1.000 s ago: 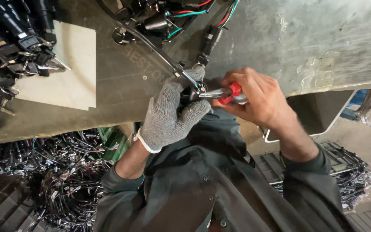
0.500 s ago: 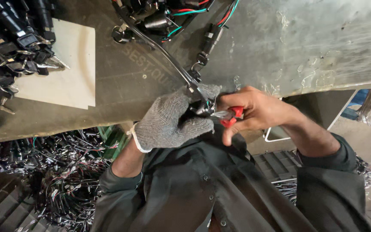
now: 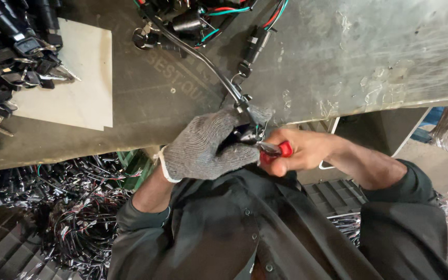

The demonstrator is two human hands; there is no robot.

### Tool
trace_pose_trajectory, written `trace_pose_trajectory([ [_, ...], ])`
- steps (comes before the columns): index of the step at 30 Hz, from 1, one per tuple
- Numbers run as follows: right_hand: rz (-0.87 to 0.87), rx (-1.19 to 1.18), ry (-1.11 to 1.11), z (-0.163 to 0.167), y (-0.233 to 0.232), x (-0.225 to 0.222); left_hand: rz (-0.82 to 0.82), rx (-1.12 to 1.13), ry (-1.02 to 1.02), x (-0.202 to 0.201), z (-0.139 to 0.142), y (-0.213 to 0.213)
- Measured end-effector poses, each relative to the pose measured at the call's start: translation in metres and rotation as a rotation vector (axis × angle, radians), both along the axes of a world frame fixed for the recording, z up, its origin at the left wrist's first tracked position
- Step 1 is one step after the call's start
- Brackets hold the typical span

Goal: The person holds a black cable in a gloved hand and uses red-handled pliers to cut and strip the insulation from the cable ends, exposing inner red and green wires. They work through one cable at a time at a workbench covered with finished cable assemblies, setting each processed cable aside.

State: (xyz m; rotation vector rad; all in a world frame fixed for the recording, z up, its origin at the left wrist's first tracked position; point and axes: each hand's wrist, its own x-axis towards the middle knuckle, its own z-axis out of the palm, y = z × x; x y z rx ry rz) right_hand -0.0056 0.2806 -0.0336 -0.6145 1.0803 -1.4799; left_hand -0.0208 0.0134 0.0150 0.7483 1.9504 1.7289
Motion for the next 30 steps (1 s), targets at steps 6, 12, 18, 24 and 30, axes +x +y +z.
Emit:
trace_pose_trajectory([
  [6,-0.29,0.374,0.565,0.026,0.012,-0.002,0.155,-0.024,0.118,0.011,0.009,0.004],
  [12,-0.608,0.784,1.644,0.065,0.002,-0.015,0.279,-0.002,-0.118,0.026,0.016,0.017],
  [18,-0.824,0.967,1.974,0.035,0.0,-0.038,0.451,-0.099,-0.039,0.03,0.001,0.038],
  [24,-1.087,0.927,1.814,0.016,0.012,-0.016,0.414,0.334,-0.312,0.036,-0.013,0.032],
  [30,-1.003,1.267,1.728,0.002,0.056,-0.037,0.35,0.451,-0.311,0.034,-0.028,0.02],
])
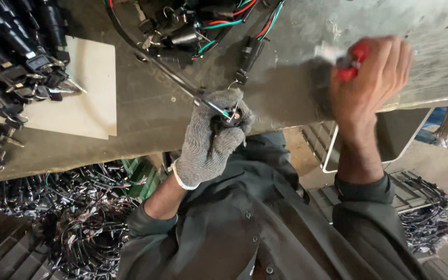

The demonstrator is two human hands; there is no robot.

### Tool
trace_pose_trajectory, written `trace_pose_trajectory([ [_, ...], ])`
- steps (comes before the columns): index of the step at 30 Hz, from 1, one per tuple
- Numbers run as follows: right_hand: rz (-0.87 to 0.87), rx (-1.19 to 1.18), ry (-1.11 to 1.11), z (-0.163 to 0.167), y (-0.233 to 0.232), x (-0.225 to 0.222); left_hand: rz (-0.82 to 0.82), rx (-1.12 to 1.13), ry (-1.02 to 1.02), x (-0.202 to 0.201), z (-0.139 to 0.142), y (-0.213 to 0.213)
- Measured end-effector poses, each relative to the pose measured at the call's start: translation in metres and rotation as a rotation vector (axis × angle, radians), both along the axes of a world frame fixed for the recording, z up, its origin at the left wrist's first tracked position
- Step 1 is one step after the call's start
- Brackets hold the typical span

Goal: The person holds a black cable in a gloved hand and uses red-handled pliers to cut and strip the insulation from the cable ends, exposing inner red and green wires. They work through one cable at a time at a workbench covered with finished cable assemblies, setting each processed cable aside.

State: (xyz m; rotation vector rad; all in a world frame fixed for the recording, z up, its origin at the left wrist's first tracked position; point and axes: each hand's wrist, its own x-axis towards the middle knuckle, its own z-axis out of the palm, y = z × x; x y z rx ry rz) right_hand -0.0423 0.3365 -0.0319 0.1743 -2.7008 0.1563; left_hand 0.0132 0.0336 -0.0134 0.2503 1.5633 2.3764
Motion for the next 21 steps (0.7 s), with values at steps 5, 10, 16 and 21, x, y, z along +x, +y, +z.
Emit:
trace_pose_trajectory([
  [5,-0.053,0.046,-0.036,0.013,-0.008,-0.006,0.004,0.227,-0.235,0.004,-0.001,0.005],
  [10,0.461,-1.092,-0.575,0.025,-0.091,0.064,-0.003,-0.071,0.039,0.003,0.001,0.007],
  [16,0.326,-1.457,-0.503,-0.015,-0.126,0.091,0.215,0.055,-0.303,-0.005,0.002,-0.013],
  [21,0.487,-1.031,-0.487,-0.004,-0.109,0.074,0.298,0.462,-0.272,-0.013,0.006,-0.022],
])
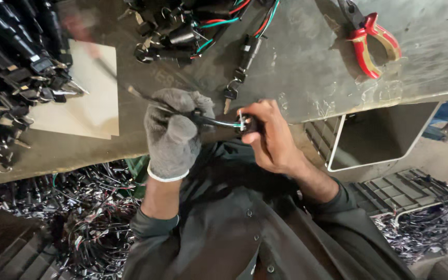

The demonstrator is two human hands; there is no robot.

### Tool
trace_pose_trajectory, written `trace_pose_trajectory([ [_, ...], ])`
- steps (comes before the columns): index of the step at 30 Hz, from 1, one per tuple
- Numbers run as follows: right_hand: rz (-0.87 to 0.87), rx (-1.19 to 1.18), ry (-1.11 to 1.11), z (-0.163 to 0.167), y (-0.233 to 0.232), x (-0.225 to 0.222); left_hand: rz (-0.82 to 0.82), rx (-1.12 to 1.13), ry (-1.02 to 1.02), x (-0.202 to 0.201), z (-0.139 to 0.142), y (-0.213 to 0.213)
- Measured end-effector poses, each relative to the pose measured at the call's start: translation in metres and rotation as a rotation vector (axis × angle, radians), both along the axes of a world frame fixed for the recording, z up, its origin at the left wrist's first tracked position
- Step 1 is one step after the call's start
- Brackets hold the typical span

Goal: The person holds a black cable in a gloved hand and uses red-handled pliers to cut and strip the insulation from the cable ends, exposing inner red and green wires. They work through one cable at a time at a workbench covered with finished cable assemblies, setting each processed cable aside.

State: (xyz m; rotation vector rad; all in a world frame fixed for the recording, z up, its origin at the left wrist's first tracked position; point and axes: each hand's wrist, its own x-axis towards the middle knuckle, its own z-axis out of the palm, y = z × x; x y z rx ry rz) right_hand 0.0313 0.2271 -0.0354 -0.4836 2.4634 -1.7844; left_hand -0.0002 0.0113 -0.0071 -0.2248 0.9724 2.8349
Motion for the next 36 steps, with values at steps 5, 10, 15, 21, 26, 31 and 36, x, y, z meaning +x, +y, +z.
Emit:
trace_pose_trajectory([
  [5,-0.045,0.104,0.14,0.02,-0.006,-0.013,-0.054,-0.31,0.03,0.005,0.009,0.007],
  [10,-0.037,0.038,0.168,0.024,-0.015,-0.019,-0.092,-0.685,0.282,0.01,0.016,0.006],
  [15,-0.095,0.107,0.34,0.023,-0.017,-0.02,-0.082,-0.898,0.383,0.011,0.014,0.006],
  [21,-0.124,0.247,0.651,0.014,-0.015,-0.033,-0.131,-0.579,0.072,0.02,0.006,0.015],
  [26,-0.102,0.368,0.942,0.014,-0.01,-0.043,-0.285,-0.127,-0.422,0.019,-0.001,0.01],
  [31,0.067,0.365,0.67,0.029,-0.003,-0.042,-0.275,-0.639,-0.025,0.013,0.005,-0.001],
  [36,0.103,0.38,0.571,0.034,-0.005,-0.035,-0.225,-1.088,0.35,0.005,0.018,-0.007],
])
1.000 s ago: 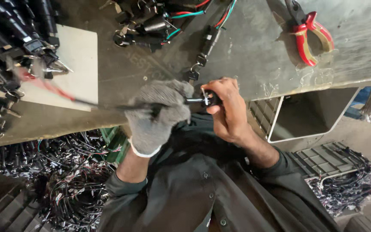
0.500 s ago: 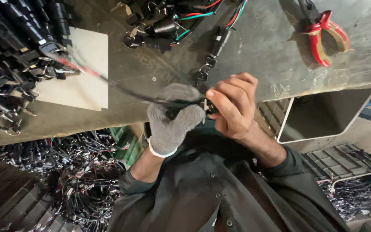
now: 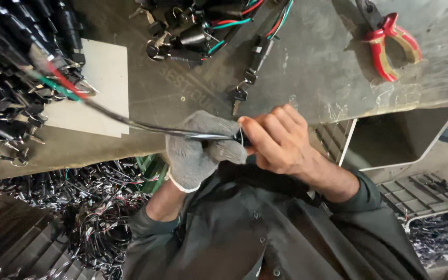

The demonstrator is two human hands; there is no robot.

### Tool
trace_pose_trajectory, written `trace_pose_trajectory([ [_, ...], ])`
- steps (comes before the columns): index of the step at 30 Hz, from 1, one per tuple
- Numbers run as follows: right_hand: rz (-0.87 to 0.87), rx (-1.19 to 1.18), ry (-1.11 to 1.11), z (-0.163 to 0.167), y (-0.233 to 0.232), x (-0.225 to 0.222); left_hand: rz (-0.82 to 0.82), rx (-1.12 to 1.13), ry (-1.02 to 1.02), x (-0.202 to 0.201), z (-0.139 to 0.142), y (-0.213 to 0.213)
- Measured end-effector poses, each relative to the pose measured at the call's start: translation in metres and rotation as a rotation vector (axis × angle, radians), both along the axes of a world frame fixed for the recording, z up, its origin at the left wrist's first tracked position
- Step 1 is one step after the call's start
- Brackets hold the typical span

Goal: The person holds a black cable in a gloved hand and uses red-handled pliers to cut and strip the insulation from the cable ends, exposing inner red and green wires. They work through one cable at a time at a workbench covered with finished cable assemblies, setting each processed cable aside.

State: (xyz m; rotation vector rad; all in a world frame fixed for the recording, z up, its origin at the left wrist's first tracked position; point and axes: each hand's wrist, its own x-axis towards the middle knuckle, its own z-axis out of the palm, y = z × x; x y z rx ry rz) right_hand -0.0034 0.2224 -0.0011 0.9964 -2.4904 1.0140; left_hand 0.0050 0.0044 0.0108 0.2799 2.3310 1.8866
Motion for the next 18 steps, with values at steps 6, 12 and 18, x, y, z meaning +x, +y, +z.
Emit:
trace_pose_trajectory([
  [6,-0.032,-0.104,-0.126,-0.01,0.004,0.002,-0.067,-0.152,0.046,-0.011,0.001,0.01],
  [12,-0.018,-0.236,-0.35,-0.014,0.005,0.002,-0.146,-0.12,0.132,-0.021,0.015,0.002],
  [18,0.01,-0.25,-0.304,-0.004,0.004,0.001,-0.039,-0.177,0.067,-0.018,0.019,0.005],
])
